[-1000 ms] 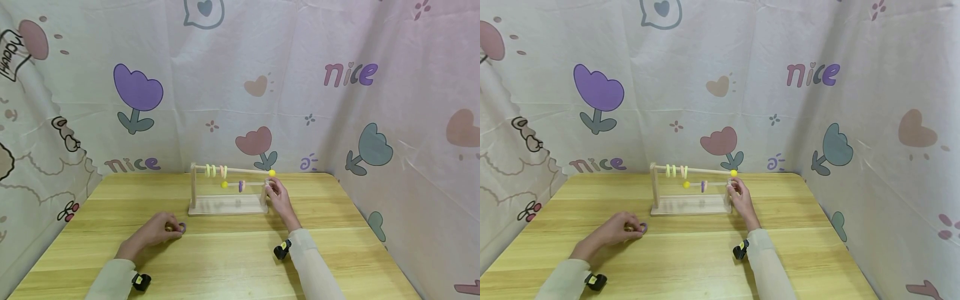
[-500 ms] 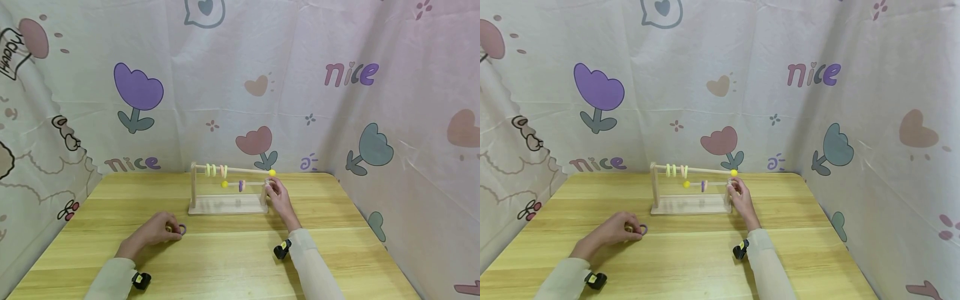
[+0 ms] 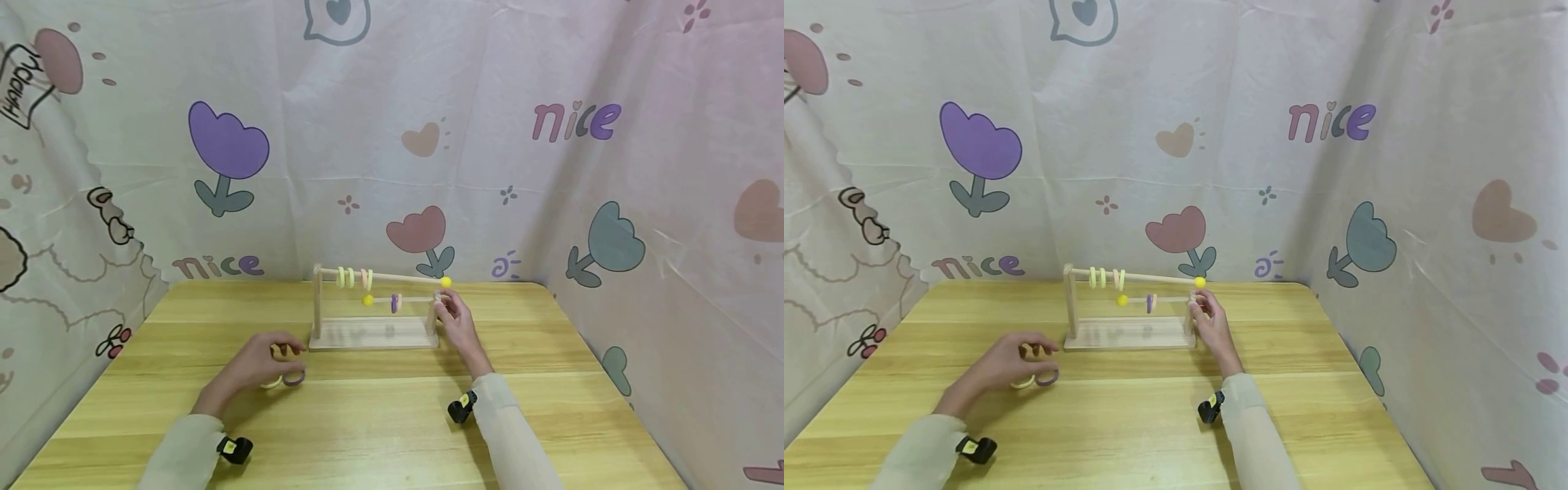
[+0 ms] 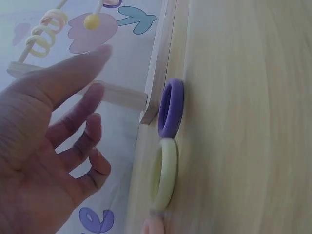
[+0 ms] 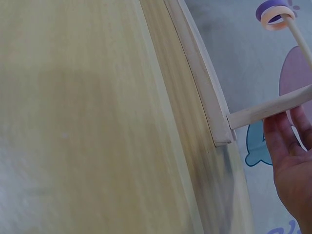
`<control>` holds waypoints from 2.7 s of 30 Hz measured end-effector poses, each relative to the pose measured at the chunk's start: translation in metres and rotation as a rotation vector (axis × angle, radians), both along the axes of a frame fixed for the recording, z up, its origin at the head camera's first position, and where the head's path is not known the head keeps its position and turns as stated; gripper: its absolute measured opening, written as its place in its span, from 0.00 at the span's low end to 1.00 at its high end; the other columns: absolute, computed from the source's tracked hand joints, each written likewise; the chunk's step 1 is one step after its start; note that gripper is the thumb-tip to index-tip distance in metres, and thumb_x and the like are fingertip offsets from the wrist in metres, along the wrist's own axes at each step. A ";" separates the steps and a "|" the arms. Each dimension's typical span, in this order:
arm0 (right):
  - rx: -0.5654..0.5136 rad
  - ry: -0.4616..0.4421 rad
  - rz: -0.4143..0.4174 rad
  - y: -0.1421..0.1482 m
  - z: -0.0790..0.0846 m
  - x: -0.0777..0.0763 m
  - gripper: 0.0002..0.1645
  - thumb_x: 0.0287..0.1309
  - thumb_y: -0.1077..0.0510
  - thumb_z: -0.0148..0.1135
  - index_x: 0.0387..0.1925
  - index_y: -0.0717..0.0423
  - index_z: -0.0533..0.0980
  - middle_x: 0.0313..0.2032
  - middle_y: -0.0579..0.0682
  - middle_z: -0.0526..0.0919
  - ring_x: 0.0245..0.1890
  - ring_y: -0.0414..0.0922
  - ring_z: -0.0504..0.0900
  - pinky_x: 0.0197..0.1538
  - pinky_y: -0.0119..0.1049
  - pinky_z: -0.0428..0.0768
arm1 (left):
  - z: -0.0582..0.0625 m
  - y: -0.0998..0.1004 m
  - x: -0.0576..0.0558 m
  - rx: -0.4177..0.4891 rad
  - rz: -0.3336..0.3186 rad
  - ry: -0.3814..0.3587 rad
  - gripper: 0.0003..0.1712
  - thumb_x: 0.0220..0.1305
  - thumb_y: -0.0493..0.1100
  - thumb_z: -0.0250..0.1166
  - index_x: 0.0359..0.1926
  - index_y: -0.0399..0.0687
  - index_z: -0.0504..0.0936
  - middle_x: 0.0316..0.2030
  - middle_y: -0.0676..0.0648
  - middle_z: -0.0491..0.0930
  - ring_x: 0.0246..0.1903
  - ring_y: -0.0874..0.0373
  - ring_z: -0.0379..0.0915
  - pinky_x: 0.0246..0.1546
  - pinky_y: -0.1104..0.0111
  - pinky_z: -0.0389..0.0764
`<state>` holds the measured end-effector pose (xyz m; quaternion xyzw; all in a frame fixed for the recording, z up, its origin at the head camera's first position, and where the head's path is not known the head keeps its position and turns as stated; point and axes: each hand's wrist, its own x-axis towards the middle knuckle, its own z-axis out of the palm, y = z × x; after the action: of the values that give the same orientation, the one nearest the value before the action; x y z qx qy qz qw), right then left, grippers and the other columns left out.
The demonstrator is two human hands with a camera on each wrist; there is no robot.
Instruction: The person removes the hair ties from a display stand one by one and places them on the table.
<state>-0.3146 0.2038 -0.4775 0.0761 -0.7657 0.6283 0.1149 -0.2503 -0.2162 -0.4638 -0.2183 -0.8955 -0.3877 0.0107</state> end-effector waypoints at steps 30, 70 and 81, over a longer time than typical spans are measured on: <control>-0.022 0.004 0.019 0.001 0.002 0.001 0.18 0.77 0.60 0.55 0.63 0.61 0.72 0.52 0.65 0.79 0.51 0.50 0.80 0.54 0.28 0.82 | -0.003 0.083 -0.026 0.290 0.002 0.040 0.17 0.61 0.42 0.76 0.50 0.42 0.88 0.50 0.39 0.87 0.52 0.37 0.83 0.42 0.72 0.83; -0.040 0.021 0.031 0.001 -0.004 -0.004 0.19 0.77 0.60 0.55 0.63 0.62 0.71 0.54 0.68 0.78 0.52 0.49 0.80 0.53 0.27 0.82 | -0.006 0.160 -0.059 0.261 -0.044 -0.006 0.18 0.69 0.43 0.70 0.59 0.49 0.85 0.46 0.45 0.90 0.47 0.50 0.88 0.53 0.54 0.86; -0.038 0.013 0.024 0.002 -0.003 -0.003 0.18 0.76 0.58 0.57 0.62 0.59 0.72 0.51 0.60 0.80 0.51 0.50 0.80 0.55 0.34 0.83 | -0.007 0.167 -0.066 0.307 -0.072 -0.064 0.16 0.70 0.43 0.69 0.55 0.43 0.85 0.48 0.45 0.89 0.47 0.48 0.88 0.49 0.57 0.88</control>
<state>-0.3179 0.2054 -0.4802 0.0873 -0.7518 0.6436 0.1137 -0.3159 -0.0495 -0.4704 -0.2334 -0.8173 -0.5269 0.0015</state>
